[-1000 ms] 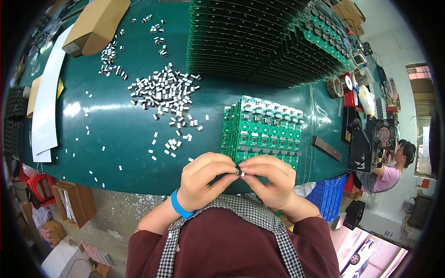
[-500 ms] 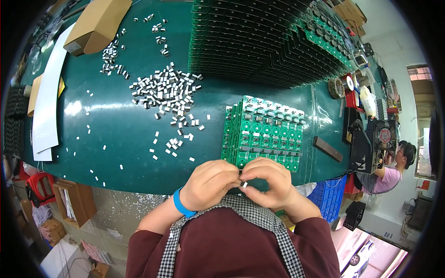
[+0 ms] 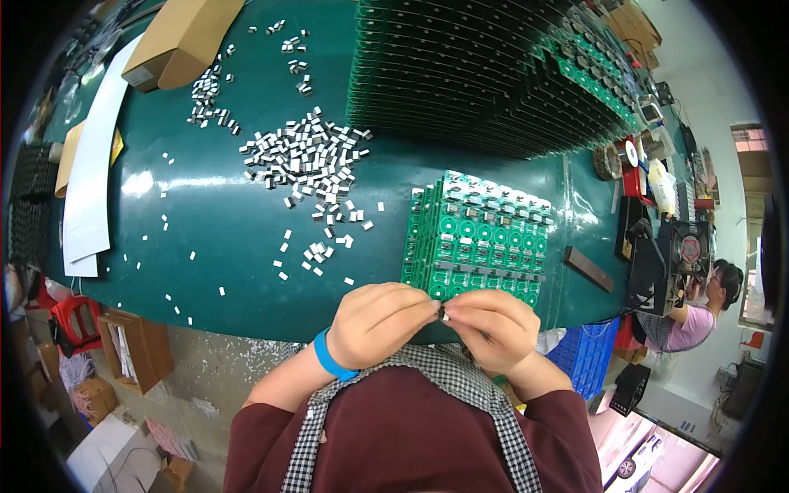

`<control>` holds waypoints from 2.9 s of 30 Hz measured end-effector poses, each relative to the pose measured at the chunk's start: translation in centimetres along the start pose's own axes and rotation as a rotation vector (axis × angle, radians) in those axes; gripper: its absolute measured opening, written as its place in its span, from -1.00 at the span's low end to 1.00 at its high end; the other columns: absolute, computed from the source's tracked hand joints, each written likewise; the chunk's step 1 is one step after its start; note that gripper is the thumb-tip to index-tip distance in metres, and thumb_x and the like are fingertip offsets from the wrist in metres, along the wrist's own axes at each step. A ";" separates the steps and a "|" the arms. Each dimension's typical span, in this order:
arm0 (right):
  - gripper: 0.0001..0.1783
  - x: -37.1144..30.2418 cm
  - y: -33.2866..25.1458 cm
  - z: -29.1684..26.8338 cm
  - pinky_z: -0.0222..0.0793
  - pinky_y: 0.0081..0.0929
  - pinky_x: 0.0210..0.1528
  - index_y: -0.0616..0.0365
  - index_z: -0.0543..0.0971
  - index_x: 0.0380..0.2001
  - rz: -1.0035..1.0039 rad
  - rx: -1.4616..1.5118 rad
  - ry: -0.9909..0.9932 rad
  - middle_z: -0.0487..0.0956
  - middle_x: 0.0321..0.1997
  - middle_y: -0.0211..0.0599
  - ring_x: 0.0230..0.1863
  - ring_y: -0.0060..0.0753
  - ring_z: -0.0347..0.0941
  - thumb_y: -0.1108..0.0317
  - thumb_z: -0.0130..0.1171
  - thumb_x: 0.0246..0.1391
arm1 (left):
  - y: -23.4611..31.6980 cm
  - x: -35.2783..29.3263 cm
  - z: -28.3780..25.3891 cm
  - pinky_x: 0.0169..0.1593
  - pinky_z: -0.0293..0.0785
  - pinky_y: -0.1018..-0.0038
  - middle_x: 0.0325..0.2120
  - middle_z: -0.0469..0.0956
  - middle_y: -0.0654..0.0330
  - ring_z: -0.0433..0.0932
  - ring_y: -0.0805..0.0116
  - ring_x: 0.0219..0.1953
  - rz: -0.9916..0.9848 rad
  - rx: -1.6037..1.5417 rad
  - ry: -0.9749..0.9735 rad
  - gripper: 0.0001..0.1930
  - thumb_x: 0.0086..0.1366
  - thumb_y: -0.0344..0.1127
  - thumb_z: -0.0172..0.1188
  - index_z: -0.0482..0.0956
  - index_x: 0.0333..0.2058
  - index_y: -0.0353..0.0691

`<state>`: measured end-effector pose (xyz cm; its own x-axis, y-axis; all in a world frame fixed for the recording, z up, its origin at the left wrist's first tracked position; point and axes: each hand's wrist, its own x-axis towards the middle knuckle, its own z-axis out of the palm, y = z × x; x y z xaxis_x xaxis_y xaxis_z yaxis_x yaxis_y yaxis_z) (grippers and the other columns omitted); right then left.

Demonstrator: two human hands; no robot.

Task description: The person attaches small components onto circuit boards by hand and stacks the assembled circuit boards on the workbench.

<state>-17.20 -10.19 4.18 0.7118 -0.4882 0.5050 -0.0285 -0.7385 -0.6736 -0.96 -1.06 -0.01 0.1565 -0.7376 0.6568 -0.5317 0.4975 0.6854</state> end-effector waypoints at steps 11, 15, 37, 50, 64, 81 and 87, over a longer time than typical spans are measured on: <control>-0.81 2.7 4.7 -6.9 0.49 -0.47 -0.31 0.20 0.61 -0.40 0.187 -0.475 0.064 0.60 -0.37 -0.25 -0.35 -0.29 0.57 0.61 0.30 -0.19 | -3.8 -0.6 -3.2 -0.25 0.33 0.28 -0.43 0.46 0.15 0.43 0.13 -0.36 -0.553 0.741 0.019 -0.81 0.08 -0.36 0.30 0.47 -0.37 -0.25; -0.83 2.5 5.4 -7.4 0.49 -0.45 -0.38 0.20 0.61 -0.41 0.100 -0.575 -0.045 0.57 -0.38 -0.29 -0.39 -0.28 0.55 0.59 0.28 -0.17 | -5.2 -1.6 -3.1 -0.20 0.31 0.30 -0.38 0.46 0.17 0.42 0.16 -0.28 -0.608 0.791 -0.103 -0.82 0.09 -0.41 0.26 0.47 -0.34 -0.23; -0.78 2.8 5.9 -6.6 0.46 -0.44 -0.40 0.15 0.61 -0.37 0.059 -0.598 -0.102 0.55 -0.39 -0.34 -0.41 -0.29 0.53 0.59 0.25 -0.19 | -4.4 -1.5 -3.9 -0.17 0.40 0.30 -0.30 0.52 0.10 0.48 0.10 -0.25 -0.565 0.590 0.032 -0.82 0.12 -0.59 0.15 0.52 -0.26 -0.31; -0.56 2.8 0.2 -3.0 0.50 -0.44 -0.27 0.15 0.59 -0.17 0.039 -0.201 -0.177 0.55 -0.17 -0.20 -0.20 -0.24 0.55 0.48 0.40 -0.25 | 0.4 -0.5 -2.0 -0.04 0.52 0.42 -0.25 0.54 0.08 0.58 0.31 -0.14 -0.657 -0.749 0.032 -0.72 0.18 -0.66 0.15 0.39 -0.14 -0.35; -0.76 1.1 0.0 -0.6 0.49 -0.52 -0.39 0.19 0.61 -0.38 0.130 0.045 -0.154 0.61 -0.36 -0.30 -0.39 -0.37 0.57 0.54 0.38 -0.23 | 1.0 0.4 -0.8 -0.31 0.50 0.46 -0.43 0.60 0.13 0.60 0.25 -0.39 -0.327 -0.261 -0.043 -0.84 0.00 -0.55 0.32 0.56 -0.40 -0.28; -0.77 1.4 -0.1 -0.9 0.49 -0.51 -0.41 0.19 0.62 -0.41 0.121 0.223 -0.296 0.60 -0.37 -0.26 -0.39 -0.36 0.57 0.56 0.39 -0.25 | -0.5 -0.7 -0.3 -0.33 0.49 0.38 -0.43 0.56 0.13 0.55 0.20 -0.44 -0.056 -0.298 -0.070 -0.79 -0.05 -0.54 0.32 0.55 -0.38 -0.29; -0.77 0.6 0.1 -0.4 0.51 -0.55 -0.44 0.22 0.62 -0.43 -0.015 0.121 -0.108 0.61 -0.39 -0.26 -0.43 -0.36 0.58 0.56 0.40 -0.28 | 0.0 -0.6 -0.4 -0.34 0.48 0.43 -0.41 0.57 0.18 0.57 0.22 -0.40 -0.111 -0.264 -0.006 -0.74 -0.08 -0.51 0.35 0.59 -0.33 -0.25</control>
<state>-17.04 -10.80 4.65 0.7832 -0.4195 0.4590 0.0631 -0.6807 -0.7298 -0.78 -0.42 -0.28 0.1964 -0.7963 0.5721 -0.2767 0.5148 0.8114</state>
